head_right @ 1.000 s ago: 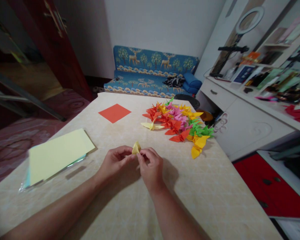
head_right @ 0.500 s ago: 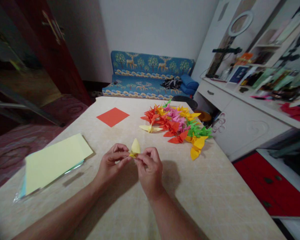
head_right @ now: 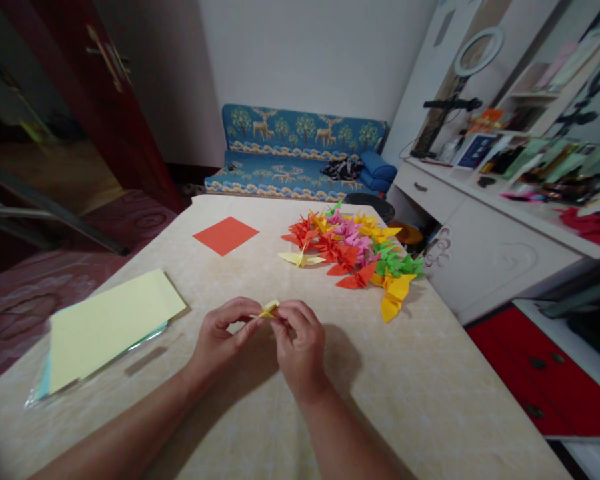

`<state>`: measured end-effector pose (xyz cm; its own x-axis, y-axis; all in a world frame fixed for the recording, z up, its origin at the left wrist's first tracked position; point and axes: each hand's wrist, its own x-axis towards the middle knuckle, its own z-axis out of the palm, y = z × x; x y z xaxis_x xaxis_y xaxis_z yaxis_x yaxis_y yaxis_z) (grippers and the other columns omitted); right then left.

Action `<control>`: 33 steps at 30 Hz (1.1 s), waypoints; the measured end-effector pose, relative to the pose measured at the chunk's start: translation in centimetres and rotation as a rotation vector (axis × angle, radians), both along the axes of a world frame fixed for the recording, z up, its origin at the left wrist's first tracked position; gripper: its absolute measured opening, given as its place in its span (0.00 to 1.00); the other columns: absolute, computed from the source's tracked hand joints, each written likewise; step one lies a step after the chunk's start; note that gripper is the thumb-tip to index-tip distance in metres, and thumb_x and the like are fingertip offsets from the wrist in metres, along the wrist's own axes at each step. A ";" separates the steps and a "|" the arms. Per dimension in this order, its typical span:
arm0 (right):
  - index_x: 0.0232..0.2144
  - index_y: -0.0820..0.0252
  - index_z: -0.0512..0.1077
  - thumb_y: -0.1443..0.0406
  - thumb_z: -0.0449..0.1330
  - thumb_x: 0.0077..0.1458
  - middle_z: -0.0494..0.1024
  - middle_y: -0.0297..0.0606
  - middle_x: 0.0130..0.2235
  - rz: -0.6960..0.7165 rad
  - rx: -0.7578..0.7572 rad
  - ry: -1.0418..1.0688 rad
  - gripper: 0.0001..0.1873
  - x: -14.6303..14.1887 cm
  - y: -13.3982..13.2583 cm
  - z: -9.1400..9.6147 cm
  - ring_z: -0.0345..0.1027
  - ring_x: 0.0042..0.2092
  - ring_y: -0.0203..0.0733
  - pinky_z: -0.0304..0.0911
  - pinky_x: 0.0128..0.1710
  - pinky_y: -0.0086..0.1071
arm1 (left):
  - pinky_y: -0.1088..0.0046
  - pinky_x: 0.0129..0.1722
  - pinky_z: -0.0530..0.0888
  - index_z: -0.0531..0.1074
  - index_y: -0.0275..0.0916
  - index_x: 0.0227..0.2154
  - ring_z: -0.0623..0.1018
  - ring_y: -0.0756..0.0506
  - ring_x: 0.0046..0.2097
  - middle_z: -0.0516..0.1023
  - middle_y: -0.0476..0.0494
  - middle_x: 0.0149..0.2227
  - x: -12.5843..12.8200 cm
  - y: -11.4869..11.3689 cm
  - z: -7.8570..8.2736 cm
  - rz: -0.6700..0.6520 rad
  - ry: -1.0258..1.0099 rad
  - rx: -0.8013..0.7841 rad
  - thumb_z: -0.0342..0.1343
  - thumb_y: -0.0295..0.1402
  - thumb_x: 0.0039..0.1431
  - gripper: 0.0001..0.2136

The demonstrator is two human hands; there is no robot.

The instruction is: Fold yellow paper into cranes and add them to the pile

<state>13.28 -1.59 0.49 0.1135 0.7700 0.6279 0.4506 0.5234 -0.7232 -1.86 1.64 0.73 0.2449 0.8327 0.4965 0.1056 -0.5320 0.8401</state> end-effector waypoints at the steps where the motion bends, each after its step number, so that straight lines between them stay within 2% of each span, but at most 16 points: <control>1: 0.32 0.59 0.72 0.72 0.58 0.56 0.73 0.39 0.35 0.000 -0.003 0.000 0.05 0.0 0.0 0.0 0.69 0.38 0.39 0.65 0.36 0.30 | 0.75 0.34 0.73 0.78 0.37 0.32 0.75 0.48 0.35 0.76 0.43 0.33 0.0 0.0 0.1 0.010 0.000 0.004 0.60 0.29 0.54 0.04; 6: 0.33 0.59 0.73 0.74 0.57 0.55 0.74 0.39 0.35 -0.015 0.025 0.001 0.07 0.2 0.2 -0.2 0.69 0.38 0.39 0.65 0.38 0.31 | 0.69 0.45 0.72 0.78 0.39 0.30 0.74 0.46 0.44 0.72 0.42 0.41 -0.1 0.1 0.3 0.099 0.010 0.004 0.63 0.30 0.51 0.03; 9: 0.33 0.59 0.73 0.75 0.57 0.54 0.74 0.39 0.35 -0.028 0.064 0.025 0.09 0.2 0.4 -0.3 0.70 0.39 0.39 0.65 0.39 0.31 | 0.68 0.44 0.74 0.76 0.38 0.30 0.73 0.44 0.48 0.69 0.41 0.47 -0.1 0.0 0.0 0.064 -0.051 -0.104 0.63 0.31 0.50 0.05; 12: 0.32 0.58 0.74 0.76 0.57 0.53 0.74 0.39 0.36 -0.044 0.107 0.052 0.09 0.2 0.4 -0.3 0.70 0.39 0.39 0.65 0.38 0.30 | 0.67 0.42 0.76 0.72 0.40 0.36 0.73 0.43 0.50 0.67 0.41 0.51 0.1 0.0 -0.5 0.025 -0.166 -0.253 0.64 0.32 0.49 0.11; 15: 0.31 0.58 0.74 0.76 0.57 0.54 0.74 0.39 0.36 -0.036 0.102 0.063 0.10 0.2 0.3 -0.3 0.70 0.38 0.39 0.65 0.38 0.30 | 0.66 0.43 0.76 0.68 0.44 0.44 0.74 0.44 0.49 0.70 0.42 0.49 0.6 0.2 -0.9 -0.026 -0.277 -0.383 0.66 0.32 0.46 0.21; 17: 0.31 0.58 0.74 0.75 0.57 0.54 0.74 0.39 0.36 -0.021 0.094 0.065 0.10 0.1 0.3 -0.3 0.71 0.38 0.39 0.65 0.38 0.30 | 0.66 0.42 0.76 0.68 0.44 0.45 0.75 0.44 0.47 0.73 0.43 0.46 0.8 0.2 -0.9 -0.056 -0.315 -0.418 0.67 0.31 0.46 0.22; 19: 0.31 0.58 0.74 0.75 0.57 0.54 0.74 0.38 0.36 -0.012 0.090 0.061 0.09 0.1 0.3 -0.3 0.70 0.38 0.39 0.65 0.37 0.29 | 0.66 0.43 0.76 0.73 0.41 0.41 0.75 0.44 0.46 0.74 0.42 0.44 0.8 0.2 -0.8 -0.064 -0.307 -0.384 0.65 0.31 0.48 0.16; 22: 0.31 0.58 0.73 0.75 0.58 0.53 0.74 0.38 0.34 -0.005 0.062 0.049 0.08 0.1 0.4 -0.5 0.70 0.37 0.38 0.65 0.37 0.29 | 0.67 0.42 0.76 0.77 0.39 0.35 0.76 0.44 0.44 0.75 0.40 0.43 0.4 0.1 -0.5 -0.033 -0.188 -0.218 0.61 0.31 0.52 0.06; 26: 0.32 0.59 0.73 0.72 0.58 0.54 0.74 0.38 0.34 -0.006 0.007 0.074 0.06 0.1 0.4 -0.9 0.70 0.37 0.39 0.66 0.36 0.29 | 0.69 0.40 0.74 0.79 0.40 0.34 0.77 0.46 0.39 0.79 0.41 0.36 0.0 0.1 -0.4 0.050 0.023 0.093 0.60 0.27 0.53 0.06; 28: 0.32 0.59 0.73 0.71 0.58 0.54 0.74 0.37 0.33 0.003 -0.029 0.105 0.04 0.1 0.4 -0.9 0.70 0.36 0.38 0.66 0.34 0.29 | 0.70 0.39 0.74 0.79 0.39 0.33 0.77 0.47 0.38 0.80 0.42 0.34 -0.1 0.2 -0.4 0.048 0.063 0.186 0.60 0.26 0.53 0.06; 30: 0.31 0.59 0.72 0.72 0.58 0.54 0.73 0.36 0.32 0.023 -0.071 0.130 0.05 0.0 0.4 -0.9 0.69 0.33 0.37 0.65 0.32 0.27 | 0.72 0.37 0.75 0.78 0.38 0.33 0.78 0.47 0.36 0.80 0.43 0.33 -0.1 0.2 -0.4 0.031 0.081 0.186 0.58 0.25 0.54 0.06; 33: 0.29 0.59 0.71 0.73 0.56 0.54 0.72 0.33 0.31 0.044 -0.125 0.140 0.06 0.0 0.4 -0.8 0.67 0.28 0.34 0.63 0.28 0.26 | 0.74 0.34 0.75 0.77 0.38 0.35 0.78 0.48 0.34 0.80 0.43 0.33 0.0 -0.1 -0.4 0.020 0.115 0.089 0.56 0.25 0.55 0.07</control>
